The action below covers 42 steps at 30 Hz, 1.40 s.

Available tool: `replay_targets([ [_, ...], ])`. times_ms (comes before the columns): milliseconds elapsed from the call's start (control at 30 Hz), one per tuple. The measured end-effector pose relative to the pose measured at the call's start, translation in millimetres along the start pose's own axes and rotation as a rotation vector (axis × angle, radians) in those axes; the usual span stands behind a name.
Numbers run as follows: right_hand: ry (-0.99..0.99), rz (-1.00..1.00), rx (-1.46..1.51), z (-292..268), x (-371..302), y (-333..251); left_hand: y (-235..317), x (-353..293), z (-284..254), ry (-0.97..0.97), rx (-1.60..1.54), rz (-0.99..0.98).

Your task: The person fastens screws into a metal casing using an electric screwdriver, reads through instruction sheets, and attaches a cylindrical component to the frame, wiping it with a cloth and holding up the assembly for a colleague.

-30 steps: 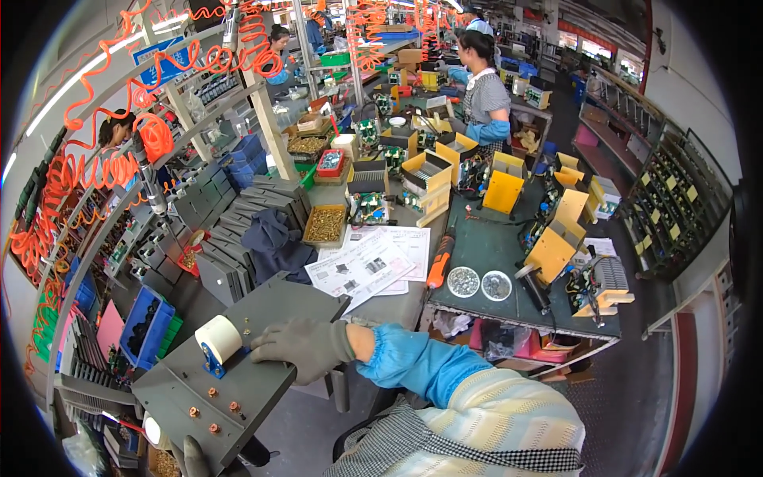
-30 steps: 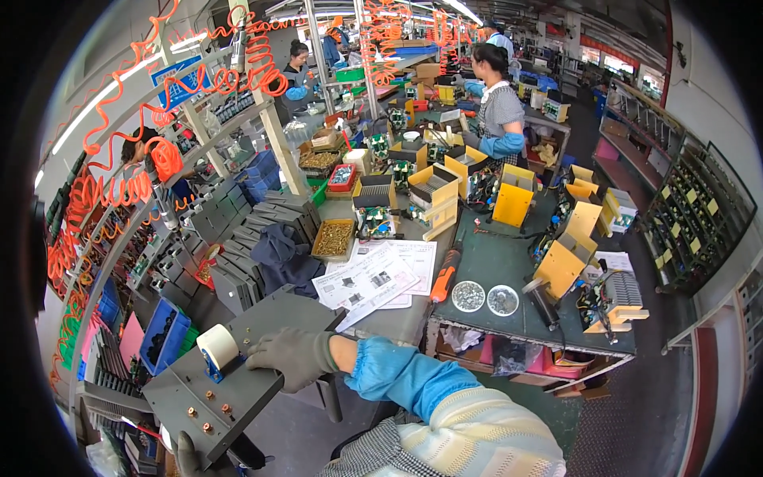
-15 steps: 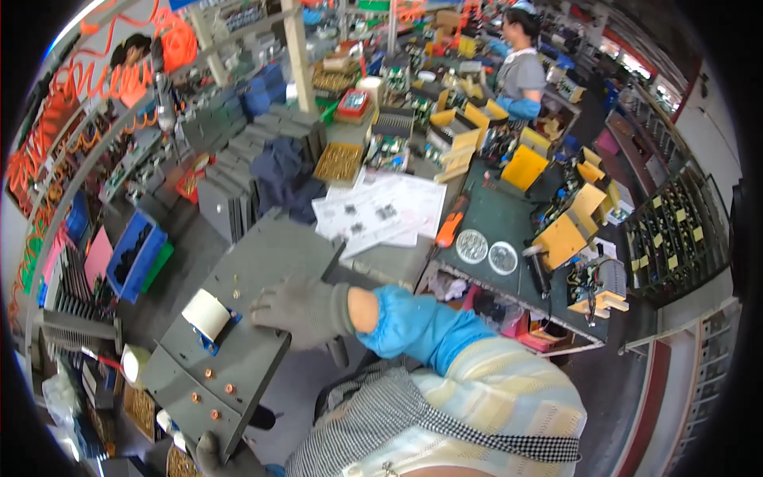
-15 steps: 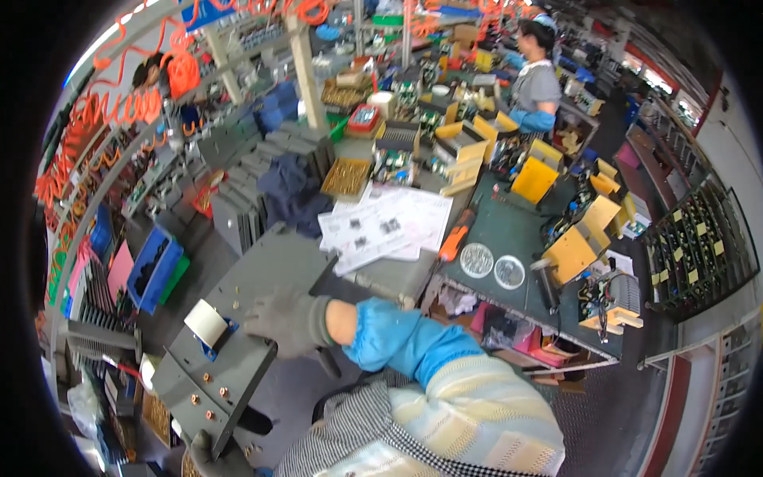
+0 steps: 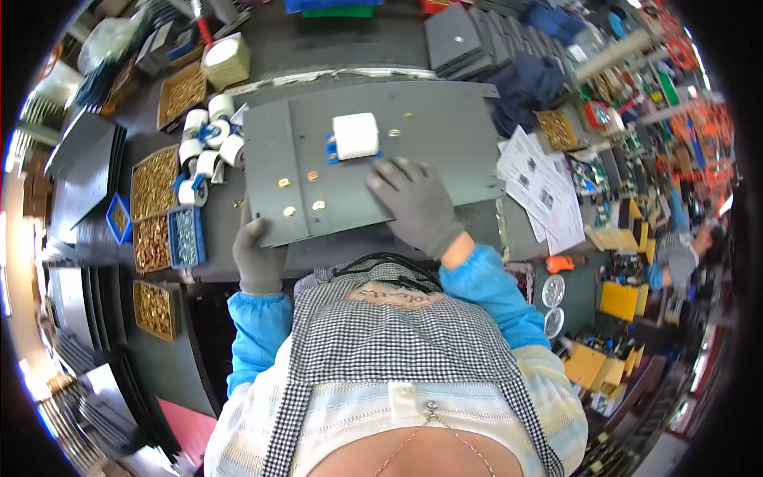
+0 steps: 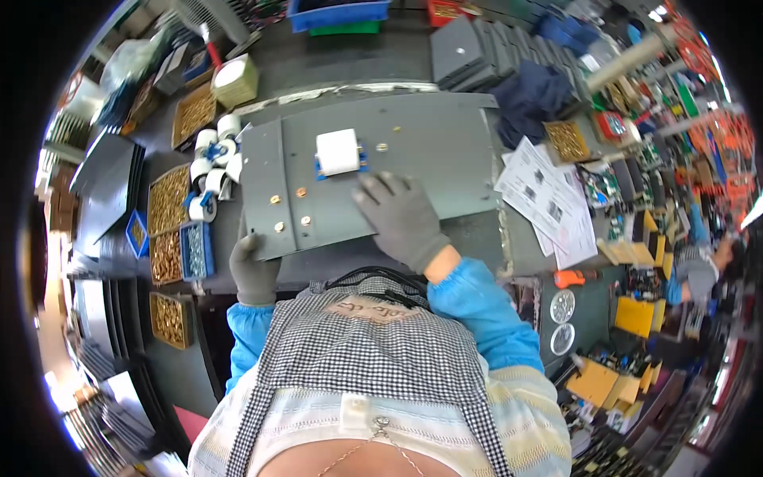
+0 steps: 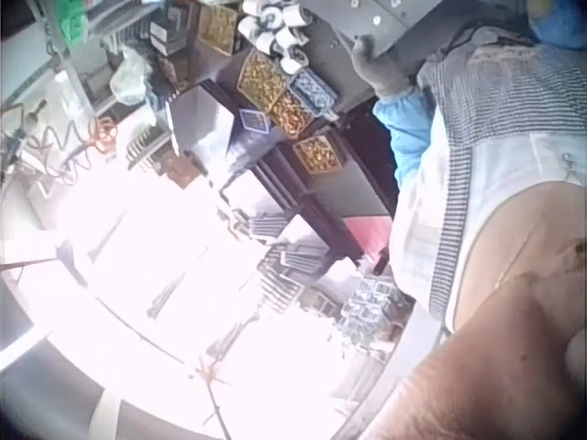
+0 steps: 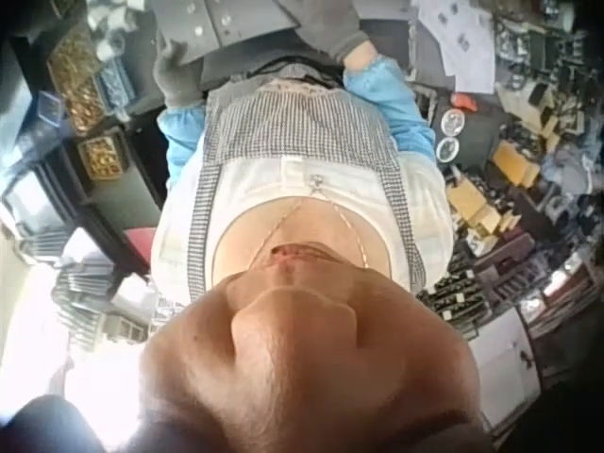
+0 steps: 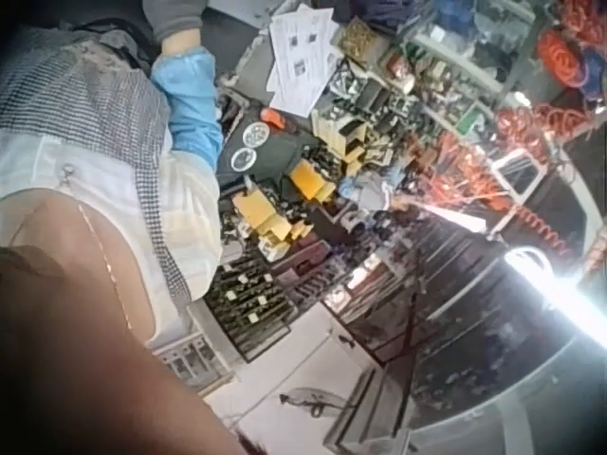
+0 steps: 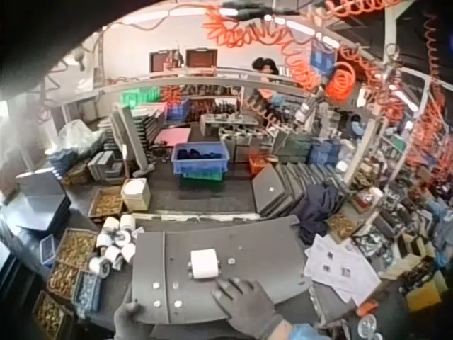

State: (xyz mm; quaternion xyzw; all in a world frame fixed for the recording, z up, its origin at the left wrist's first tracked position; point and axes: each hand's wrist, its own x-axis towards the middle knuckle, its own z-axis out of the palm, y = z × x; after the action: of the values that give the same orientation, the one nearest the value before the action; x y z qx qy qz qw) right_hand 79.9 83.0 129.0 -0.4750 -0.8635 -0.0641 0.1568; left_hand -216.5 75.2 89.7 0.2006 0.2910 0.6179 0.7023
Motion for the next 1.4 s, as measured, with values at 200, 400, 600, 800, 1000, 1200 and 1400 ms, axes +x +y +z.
replay_targets([
  [200, -0.074, 0.036, 0.046, -5.9, -0.3, -7.9, 12.4, -0.3, -11.6, 0.021, 0.141, -0.097],
  [400, 0.018, 0.103, 0.223, -22.8, -32.3, -0.6, 29.5, 2.1, -13.1, -0.02, 0.421, -0.044],
  [600, 0.346, 0.533, 0.099, -27.7, -118.6, 43.0, 24.2, -0.3, -26.7, 0.139, 0.527, -0.047],
  [800, 0.565, 1.065, 0.541, -13.9, -171.3, 67.8, -13.5, 9.4, -117.0, 0.323, 0.592, 0.055],
  [1000, 0.7, 1.19, 0.965, 6.8, -162.3, 79.5, -71.9, 1.6, -66.9, 0.307, 1.962, -0.065],
  [1200, 0.729, 1.151, 1.675, 12.8, -150.3, 77.5, -128.8, 45.3, -140.1, -0.125, 2.45, 0.021],
  [1400, 0.582, 1.066, 1.891, 11.3, -144.1, 72.1, -123.7, 39.2, -150.1, -0.236, 2.596, -0.083],
])
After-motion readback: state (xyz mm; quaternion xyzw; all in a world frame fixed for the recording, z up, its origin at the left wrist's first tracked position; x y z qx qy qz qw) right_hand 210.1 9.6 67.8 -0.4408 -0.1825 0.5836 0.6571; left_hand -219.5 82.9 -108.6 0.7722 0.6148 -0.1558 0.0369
